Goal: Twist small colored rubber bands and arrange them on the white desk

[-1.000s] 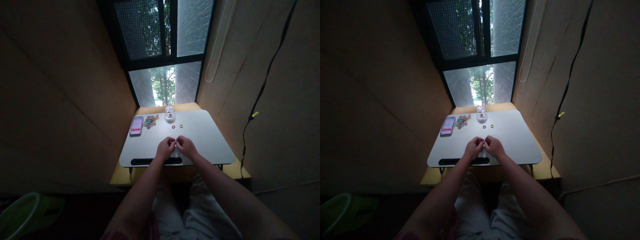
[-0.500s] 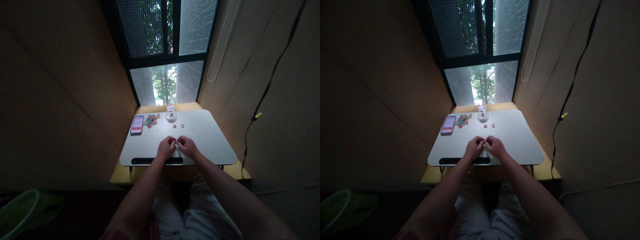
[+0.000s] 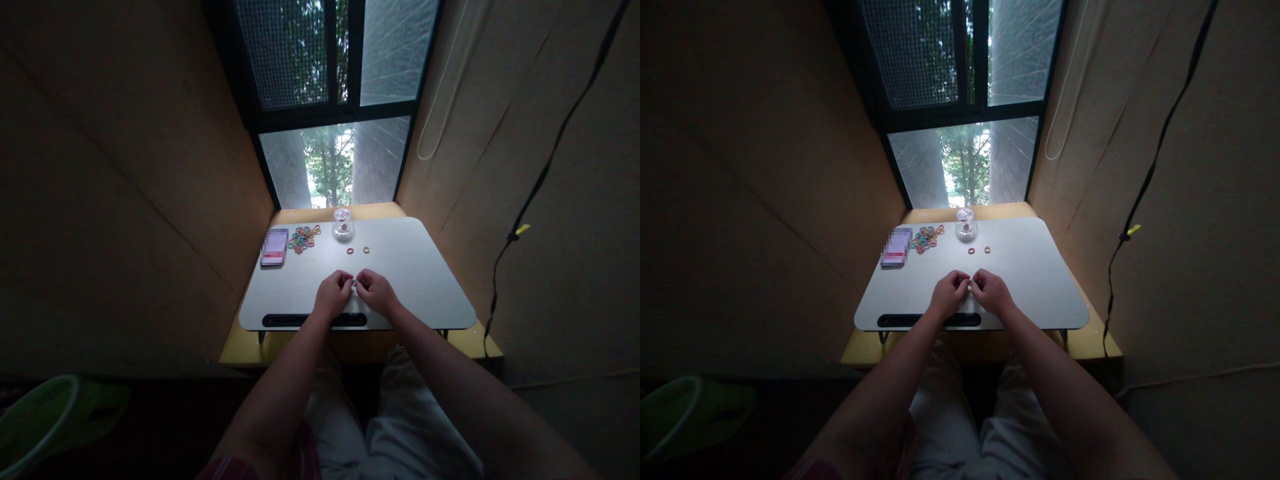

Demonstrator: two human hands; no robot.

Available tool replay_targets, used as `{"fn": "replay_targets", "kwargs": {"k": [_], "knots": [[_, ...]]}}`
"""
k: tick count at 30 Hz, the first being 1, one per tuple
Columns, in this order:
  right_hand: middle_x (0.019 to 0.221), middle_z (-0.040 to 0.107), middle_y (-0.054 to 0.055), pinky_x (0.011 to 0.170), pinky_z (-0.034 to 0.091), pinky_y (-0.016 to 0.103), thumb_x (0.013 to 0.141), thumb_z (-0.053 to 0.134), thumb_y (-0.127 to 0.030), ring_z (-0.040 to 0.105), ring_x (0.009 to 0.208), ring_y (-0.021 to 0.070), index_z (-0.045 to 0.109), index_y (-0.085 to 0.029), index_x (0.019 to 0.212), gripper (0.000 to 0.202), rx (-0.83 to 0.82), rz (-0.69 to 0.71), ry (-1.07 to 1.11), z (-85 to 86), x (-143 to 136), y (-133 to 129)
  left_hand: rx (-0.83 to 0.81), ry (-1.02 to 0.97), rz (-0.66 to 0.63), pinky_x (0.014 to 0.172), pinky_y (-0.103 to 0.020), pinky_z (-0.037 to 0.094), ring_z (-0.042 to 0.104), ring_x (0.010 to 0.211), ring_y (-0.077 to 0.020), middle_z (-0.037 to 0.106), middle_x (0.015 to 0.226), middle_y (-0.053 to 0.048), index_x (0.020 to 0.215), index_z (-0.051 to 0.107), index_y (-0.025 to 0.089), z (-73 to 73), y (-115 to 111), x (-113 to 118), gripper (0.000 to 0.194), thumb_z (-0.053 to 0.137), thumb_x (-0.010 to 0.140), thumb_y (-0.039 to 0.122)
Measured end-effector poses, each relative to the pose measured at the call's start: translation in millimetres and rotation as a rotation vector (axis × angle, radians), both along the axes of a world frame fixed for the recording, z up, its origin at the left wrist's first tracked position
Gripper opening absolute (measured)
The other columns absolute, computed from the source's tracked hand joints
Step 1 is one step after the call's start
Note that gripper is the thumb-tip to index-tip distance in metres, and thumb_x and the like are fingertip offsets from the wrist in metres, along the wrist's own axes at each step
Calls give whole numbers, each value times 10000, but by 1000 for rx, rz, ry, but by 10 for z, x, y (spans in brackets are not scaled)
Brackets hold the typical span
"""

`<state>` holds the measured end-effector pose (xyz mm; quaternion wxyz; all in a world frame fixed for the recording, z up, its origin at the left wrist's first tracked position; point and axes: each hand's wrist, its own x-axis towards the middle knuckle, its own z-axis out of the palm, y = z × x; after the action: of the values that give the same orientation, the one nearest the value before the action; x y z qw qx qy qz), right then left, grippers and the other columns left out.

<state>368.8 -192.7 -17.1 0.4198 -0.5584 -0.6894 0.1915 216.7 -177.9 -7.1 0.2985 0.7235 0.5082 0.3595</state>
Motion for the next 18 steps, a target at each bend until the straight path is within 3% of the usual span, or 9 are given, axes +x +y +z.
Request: {"fn": "replay_targets", "kwargs": {"k": [9, 18], "knots": [[625, 556, -25, 523, 359, 224, 773, 530, -279, 470, 547, 106, 560, -191, 771, 94, -51, 113, 53, -51, 54, 76, 0, 16, 10, 663, -235, 431, 597, 715, -118, 680, 803, -1, 904, 643, 201, 23, -18, 12, 138, 539, 831, 256], [621, 551, -32, 526, 364, 226, 746, 554, -255, 461, 543, 101, 562, -194, 752, 62, -57, 109, 99, -80, 74, 92, 16, -6, -23, 625, -224, 426, 577, 667, -103, 669, 783, 5, 912, 635, 193, -6, -15, -4, 142, 581, 799, 261]]}}
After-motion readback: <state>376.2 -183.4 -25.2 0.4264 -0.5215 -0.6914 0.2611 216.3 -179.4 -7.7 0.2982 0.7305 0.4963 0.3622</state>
